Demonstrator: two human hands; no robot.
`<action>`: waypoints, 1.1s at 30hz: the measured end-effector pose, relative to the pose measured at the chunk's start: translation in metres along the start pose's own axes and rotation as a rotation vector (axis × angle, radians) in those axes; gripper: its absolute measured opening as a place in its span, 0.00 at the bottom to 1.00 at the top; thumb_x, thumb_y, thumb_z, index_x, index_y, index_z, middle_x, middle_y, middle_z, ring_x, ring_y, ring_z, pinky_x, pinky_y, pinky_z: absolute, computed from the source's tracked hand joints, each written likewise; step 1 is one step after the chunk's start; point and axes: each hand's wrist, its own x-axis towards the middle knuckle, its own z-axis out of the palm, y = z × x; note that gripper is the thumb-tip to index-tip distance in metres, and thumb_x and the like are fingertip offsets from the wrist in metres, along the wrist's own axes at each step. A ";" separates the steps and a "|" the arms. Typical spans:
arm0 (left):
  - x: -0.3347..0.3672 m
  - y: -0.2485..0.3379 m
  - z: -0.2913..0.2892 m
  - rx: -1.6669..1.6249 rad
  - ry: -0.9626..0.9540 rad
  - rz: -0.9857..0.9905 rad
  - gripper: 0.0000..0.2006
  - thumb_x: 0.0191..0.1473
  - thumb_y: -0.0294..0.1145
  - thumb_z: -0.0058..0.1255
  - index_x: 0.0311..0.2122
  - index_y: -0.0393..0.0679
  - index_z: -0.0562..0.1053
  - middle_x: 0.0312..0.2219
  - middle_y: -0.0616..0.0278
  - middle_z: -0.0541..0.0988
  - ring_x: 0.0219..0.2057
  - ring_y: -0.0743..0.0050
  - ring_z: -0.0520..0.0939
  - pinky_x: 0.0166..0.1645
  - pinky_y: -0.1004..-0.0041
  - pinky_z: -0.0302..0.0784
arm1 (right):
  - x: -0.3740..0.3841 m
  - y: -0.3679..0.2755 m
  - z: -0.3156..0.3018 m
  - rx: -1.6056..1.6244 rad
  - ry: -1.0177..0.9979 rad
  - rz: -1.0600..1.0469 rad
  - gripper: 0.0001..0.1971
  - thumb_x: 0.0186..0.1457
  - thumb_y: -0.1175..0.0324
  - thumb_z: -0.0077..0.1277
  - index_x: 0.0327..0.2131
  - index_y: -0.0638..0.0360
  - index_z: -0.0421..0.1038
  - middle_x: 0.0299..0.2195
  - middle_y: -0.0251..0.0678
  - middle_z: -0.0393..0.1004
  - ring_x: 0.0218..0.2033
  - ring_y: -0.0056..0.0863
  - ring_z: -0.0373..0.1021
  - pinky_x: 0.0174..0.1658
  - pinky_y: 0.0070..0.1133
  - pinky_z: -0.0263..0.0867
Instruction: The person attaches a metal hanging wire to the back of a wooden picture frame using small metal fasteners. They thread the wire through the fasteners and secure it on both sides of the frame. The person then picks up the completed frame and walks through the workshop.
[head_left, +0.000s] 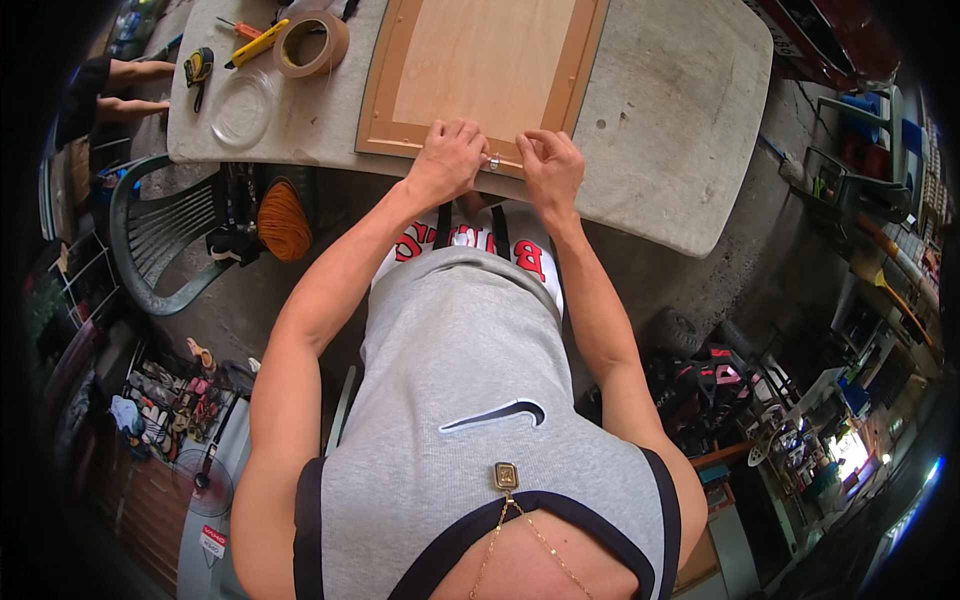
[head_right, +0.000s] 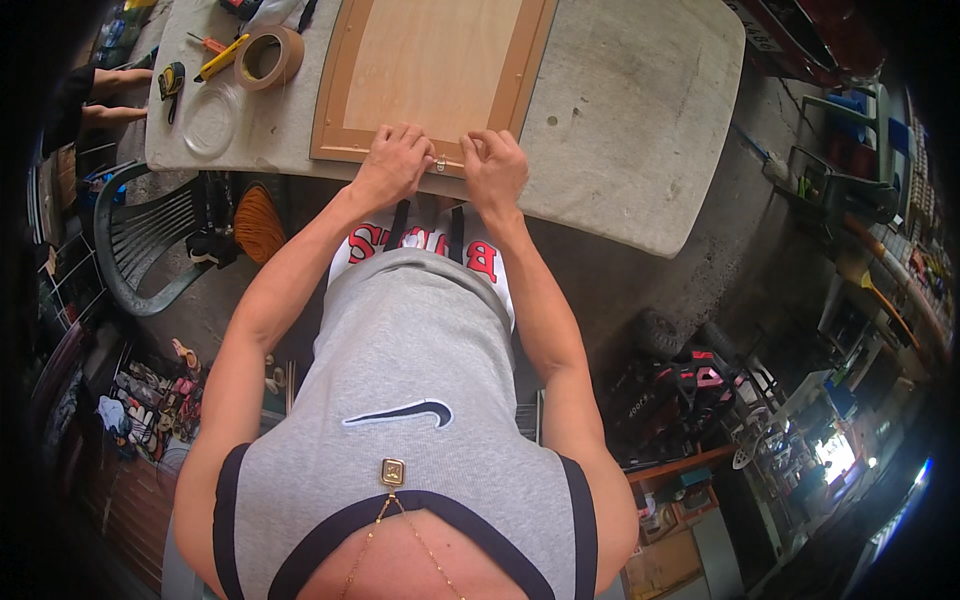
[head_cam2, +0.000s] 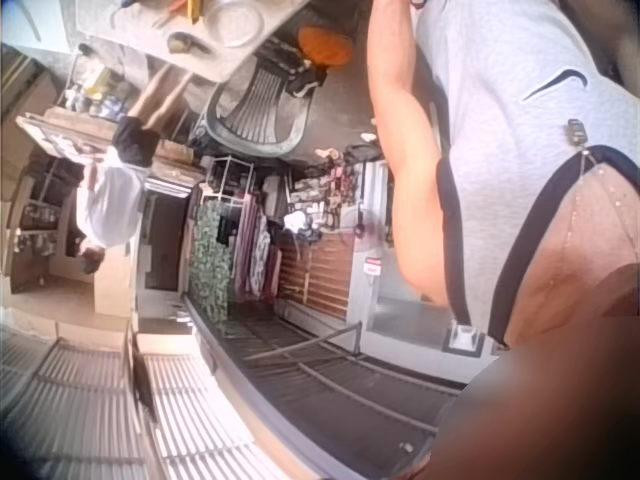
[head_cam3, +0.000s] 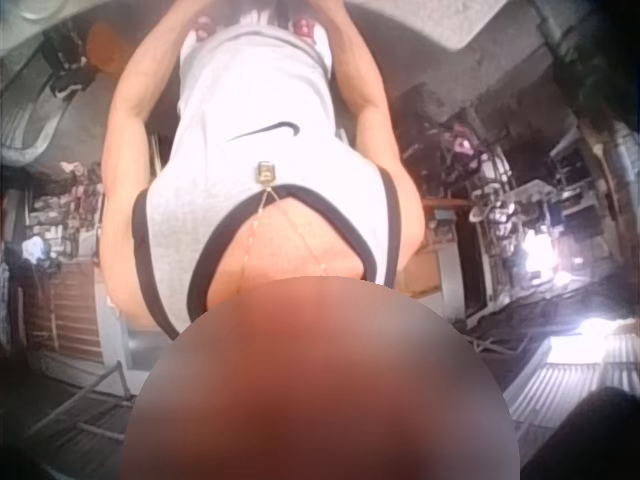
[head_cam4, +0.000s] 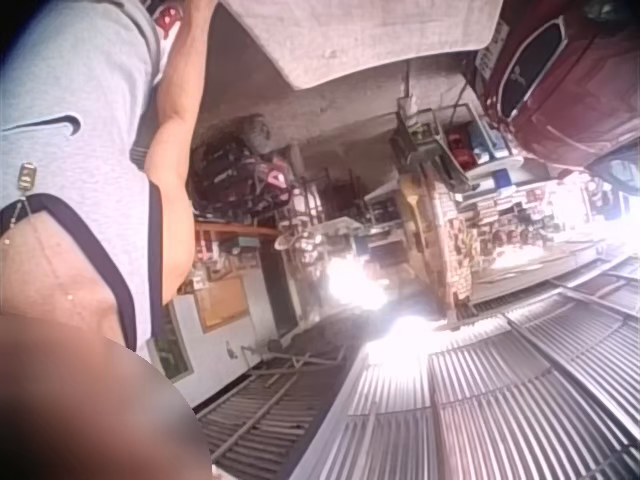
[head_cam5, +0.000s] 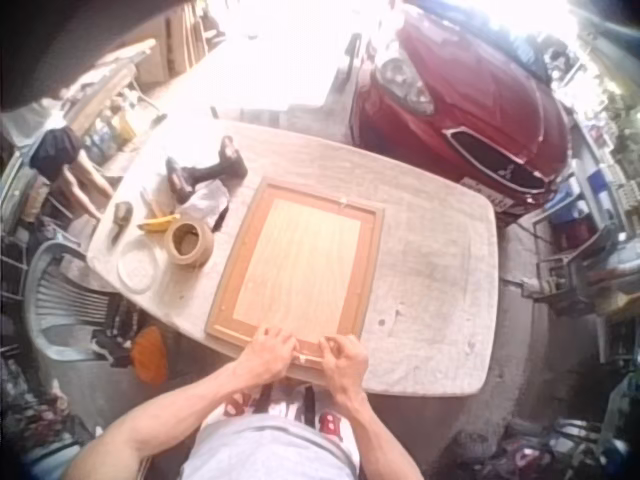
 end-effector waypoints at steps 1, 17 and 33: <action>0.001 -0.001 -0.001 -0.030 0.003 -0.016 0.06 0.52 0.34 0.49 0.32 0.44 0.72 0.32 0.60 0.72 0.40 0.62 0.72 0.45 0.63 0.63 | 0.001 -0.001 -0.001 0.089 -0.072 0.096 0.05 0.47 0.72 0.59 0.29 0.62 0.78 0.21 0.32 0.74 0.21 0.21 0.69 0.25 0.20 0.63; 0.012 -0.010 0.015 -0.550 0.092 -0.403 0.11 0.55 0.40 0.48 0.40 0.48 0.74 0.34 0.63 0.74 0.38 0.67 0.75 0.43 0.65 0.61 | 0.050 0.004 -0.004 0.510 -0.539 0.034 0.10 0.49 0.76 0.55 0.38 0.64 0.73 0.25 0.34 0.77 0.29 0.16 0.71 0.33 0.17 0.68; 0.020 -0.005 0.028 -1.542 0.528 -0.689 0.08 0.56 0.30 0.52 0.32 0.38 0.78 0.34 0.68 0.76 0.36 0.80 0.74 0.47 0.77 0.65 | 0.036 0.006 0.014 0.505 -0.756 0.093 0.19 0.57 0.63 0.50 0.48 0.65 0.70 0.35 0.40 0.78 0.37 0.25 0.73 0.41 0.21 0.68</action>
